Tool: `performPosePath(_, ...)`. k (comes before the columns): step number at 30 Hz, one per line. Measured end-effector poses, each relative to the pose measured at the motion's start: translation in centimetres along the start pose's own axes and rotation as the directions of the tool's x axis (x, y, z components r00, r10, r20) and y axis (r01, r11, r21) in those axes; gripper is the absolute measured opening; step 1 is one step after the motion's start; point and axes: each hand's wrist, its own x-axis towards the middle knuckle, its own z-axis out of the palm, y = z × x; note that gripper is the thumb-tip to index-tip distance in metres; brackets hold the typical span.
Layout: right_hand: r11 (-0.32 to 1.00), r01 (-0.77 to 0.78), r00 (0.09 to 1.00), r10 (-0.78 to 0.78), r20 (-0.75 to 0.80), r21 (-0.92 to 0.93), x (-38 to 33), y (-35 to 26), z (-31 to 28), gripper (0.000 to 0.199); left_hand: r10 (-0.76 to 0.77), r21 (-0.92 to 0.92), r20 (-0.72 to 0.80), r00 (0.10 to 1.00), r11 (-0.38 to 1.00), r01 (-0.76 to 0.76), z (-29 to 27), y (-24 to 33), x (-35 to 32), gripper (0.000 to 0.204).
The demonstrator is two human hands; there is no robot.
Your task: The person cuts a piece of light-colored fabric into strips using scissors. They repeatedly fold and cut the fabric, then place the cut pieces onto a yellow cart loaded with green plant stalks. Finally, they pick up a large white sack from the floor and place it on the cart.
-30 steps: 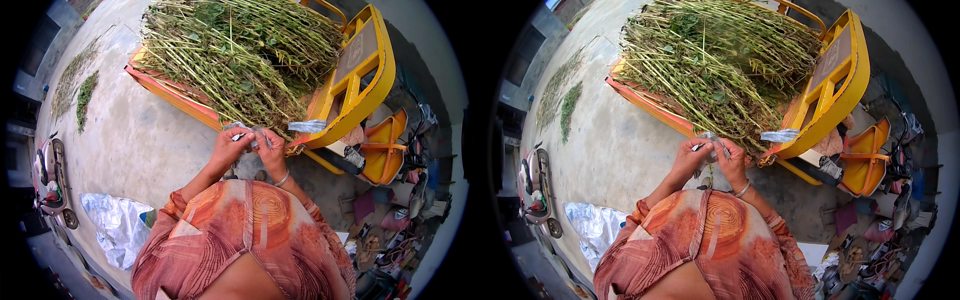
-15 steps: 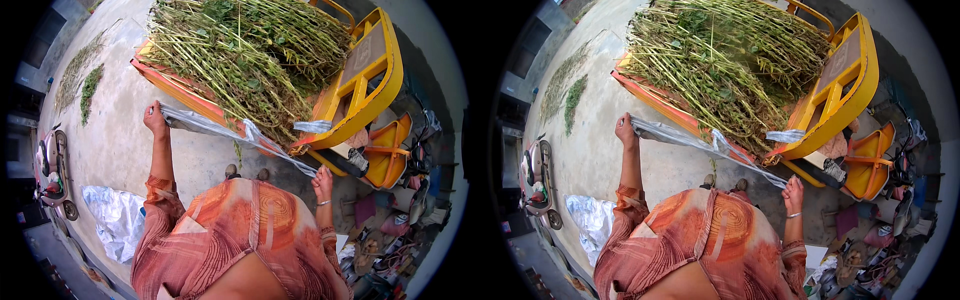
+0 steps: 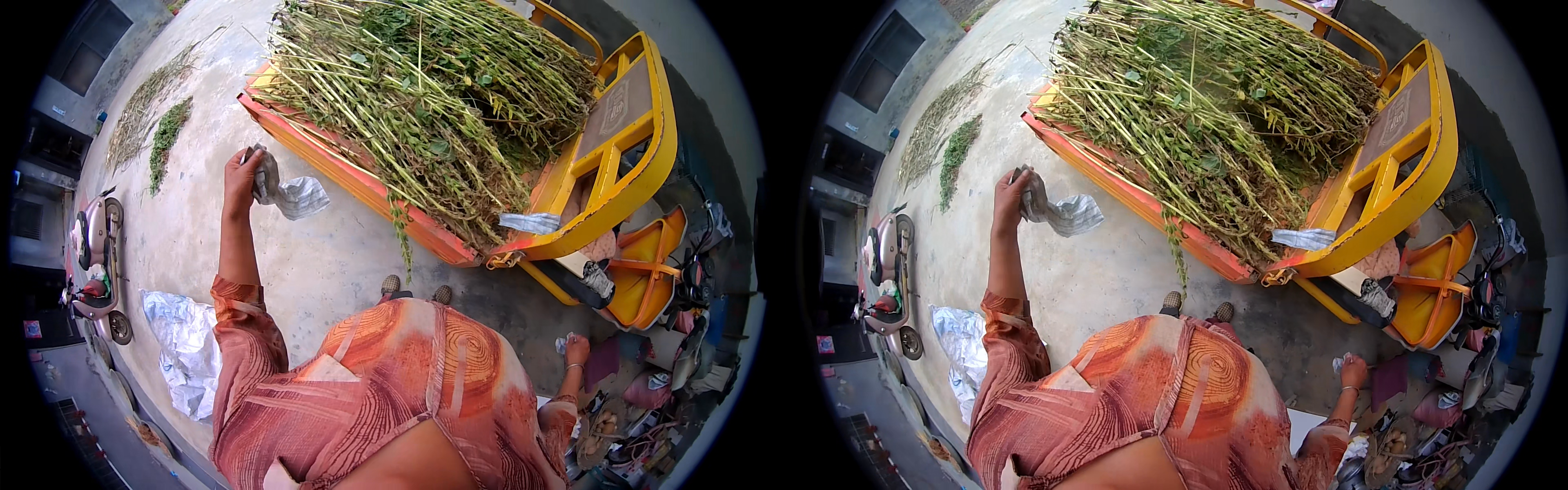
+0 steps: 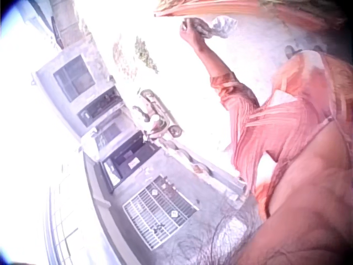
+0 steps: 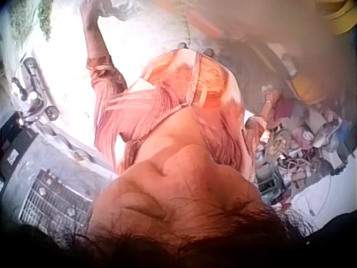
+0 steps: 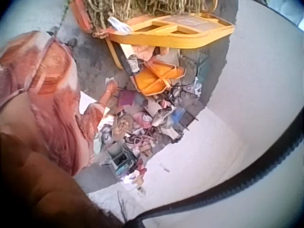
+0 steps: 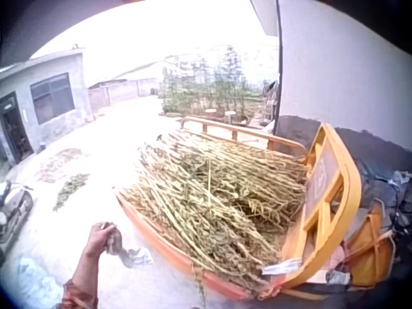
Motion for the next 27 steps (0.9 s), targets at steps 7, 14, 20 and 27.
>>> performPosePath(7, 0.201, -0.062, 0.851, -0.501, 0.158, 0.978, 0.3, -33.4, -6.0, 0.026, -0.186, -0.183, 0.575, 0.796, 0.92, 0.348, 15.9, 1.9, -11.8, 0.022)
performPosePath(14, -0.175, -0.023, 0.74, -0.665, -0.101, 0.984, 2.4, -41.1, -7.3, 0.04, -0.171, -0.223, 0.69, 0.703, 0.874, 0.432, 21.2, 2.2, -16.8, 0.015)
performPosePath(20, -0.118, -0.162, 0.815, -0.576, 0.066, 0.98, 0.7, -42.4, -7.6, 0.086, -0.23, -0.255, 0.693, 0.684, 0.809, 0.53, 21.6, 1.3, -17.4, 0.009)
performPosePath(27, -0.062, -0.112, 0.803, -0.594, 0.054, 0.992, 1.6, -42.4, -7.7, 0.043, -0.271, -0.27, 0.747, 0.607, 0.711, 0.65, 21.6, 1.7, -17.2, 0.014)
